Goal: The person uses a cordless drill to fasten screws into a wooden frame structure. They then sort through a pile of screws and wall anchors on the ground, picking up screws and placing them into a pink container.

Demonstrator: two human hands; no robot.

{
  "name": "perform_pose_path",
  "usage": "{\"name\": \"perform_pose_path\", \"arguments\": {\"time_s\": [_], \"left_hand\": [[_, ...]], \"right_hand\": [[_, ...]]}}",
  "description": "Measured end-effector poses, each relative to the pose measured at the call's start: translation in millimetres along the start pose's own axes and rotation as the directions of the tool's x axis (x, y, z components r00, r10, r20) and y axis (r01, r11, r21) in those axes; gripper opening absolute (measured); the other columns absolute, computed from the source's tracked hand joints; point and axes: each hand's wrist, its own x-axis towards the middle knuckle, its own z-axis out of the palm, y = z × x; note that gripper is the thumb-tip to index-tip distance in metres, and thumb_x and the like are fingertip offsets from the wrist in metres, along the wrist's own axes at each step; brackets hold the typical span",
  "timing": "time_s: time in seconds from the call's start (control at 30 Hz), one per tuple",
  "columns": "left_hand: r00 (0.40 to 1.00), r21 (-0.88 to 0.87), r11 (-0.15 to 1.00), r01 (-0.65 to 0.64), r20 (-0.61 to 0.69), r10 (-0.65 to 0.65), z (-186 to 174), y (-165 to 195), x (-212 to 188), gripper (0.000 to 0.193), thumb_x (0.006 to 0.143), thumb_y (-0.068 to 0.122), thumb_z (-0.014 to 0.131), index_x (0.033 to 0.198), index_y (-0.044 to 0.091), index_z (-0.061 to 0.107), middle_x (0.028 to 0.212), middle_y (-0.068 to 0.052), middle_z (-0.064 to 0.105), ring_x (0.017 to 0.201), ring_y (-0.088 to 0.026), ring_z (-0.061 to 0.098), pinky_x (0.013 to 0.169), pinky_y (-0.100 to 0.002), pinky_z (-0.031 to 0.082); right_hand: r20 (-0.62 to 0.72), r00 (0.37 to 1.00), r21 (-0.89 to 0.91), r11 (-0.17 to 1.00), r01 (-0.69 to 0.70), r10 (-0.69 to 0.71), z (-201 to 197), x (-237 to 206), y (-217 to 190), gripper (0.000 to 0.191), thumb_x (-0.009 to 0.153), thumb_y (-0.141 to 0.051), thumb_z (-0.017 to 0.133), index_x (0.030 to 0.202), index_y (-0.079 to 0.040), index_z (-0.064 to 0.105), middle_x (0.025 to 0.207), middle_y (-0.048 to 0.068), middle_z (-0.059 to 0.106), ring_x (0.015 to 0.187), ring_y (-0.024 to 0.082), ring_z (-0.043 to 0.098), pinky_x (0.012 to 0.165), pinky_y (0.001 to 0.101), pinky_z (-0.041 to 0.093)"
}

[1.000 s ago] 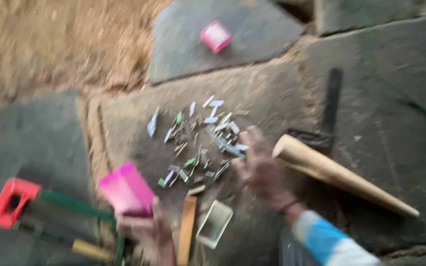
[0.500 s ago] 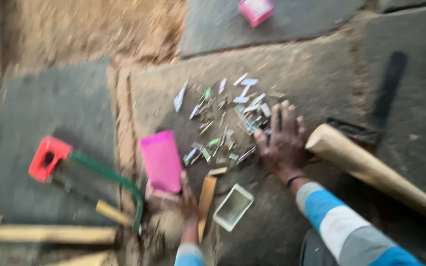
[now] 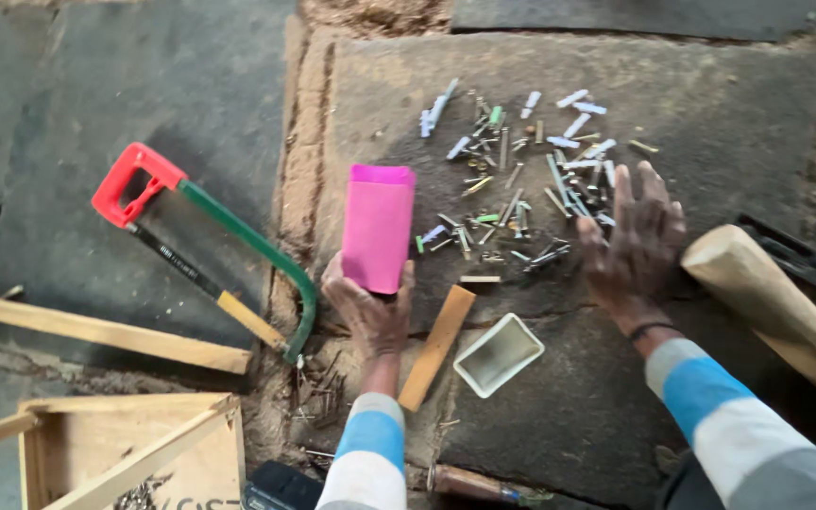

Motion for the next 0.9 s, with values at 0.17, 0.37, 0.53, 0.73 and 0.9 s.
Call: {"name": "perform_pose_path", "arguments": {"time_s": [0.17,0.37,0.53,0.73,0.9], "left_hand": [[0.947,0.007,0.962,-0.273,-0.177,0.270,-1,-13,5,0.125,0.094,0.034,0.081,0.165,0.024,-0.021,0.143,-0.025,0.046,0.126,-0.046,0.050,0.107,-0.064,0.043],[0.965,0.049,0.983,-0.176,-0.191,0.182,7,-22,-6,0.112,0.100,0.034,0.078,0.166,0.011,-0.010,0.152,-0.030,0.037,0.137,-0.047,0.045,0.116,-0.059,0.043],[0.990,-0.158,0.984,0.083,-0.101,-0.100,7,-19,-2,0.087,0.096,0.039,0.077,0.153,-0.004,0.027,0.148,-0.027,0.041,0.139,-0.047,0.045,0.119,-0.059,0.040],[0.983,-0.208,0.966,0.156,-0.065,-0.173,-4,-14,-7,0.078,0.092,0.035,0.080,0.145,-0.003,0.038,0.138,-0.027,0.048,0.129,-0.044,0.049,0.113,-0.057,0.041],[0.975,-0.078,0.986,0.146,0.182,-0.130,-29,-24,5,0.082,0.077,0.028,0.084,0.140,-0.001,0.041,0.125,-0.023,0.052,0.122,-0.042,0.051,0.109,-0.055,0.043]], "right_hand": [[-0.023,0.915,0.304,0.869,0.390,-0.403,-5,-22,-20,0.042,0.104,-0.023,0.061,0.145,-0.017,0.055,0.153,0.006,0.052,0.147,0.026,0.048,0.129,0.0520,0.029],[0.219,0.691,0.379,0.712,0.591,-0.689,22,-72,-87,0.057,0.101,-0.045,0.048,0.151,-0.017,0.045,0.159,0.009,0.044,0.149,0.026,0.035,0.124,0.0542,0.016],[0.356,0.696,0.294,0.782,0.550,-0.624,20,-97,-90,0.059,0.098,-0.046,0.045,0.148,-0.014,0.043,0.153,0.011,0.046,0.145,0.026,0.034,0.119,0.0616,0.011],[0.179,0.823,0.386,0.807,0.446,-0.540,-9,-106,-66,0.045,0.097,-0.030,0.056,0.139,-0.015,0.055,0.140,0.007,0.059,0.132,0.026,0.053,0.118,0.0488,0.030],[-0.031,0.951,0.359,0.885,0.298,-0.308,0,-62,-12,0.038,0.097,-0.011,0.064,0.136,-0.014,0.062,0.138,0.010,0.062,0.129,0.030,0.058,0.119,0.0402,0.040]]}}
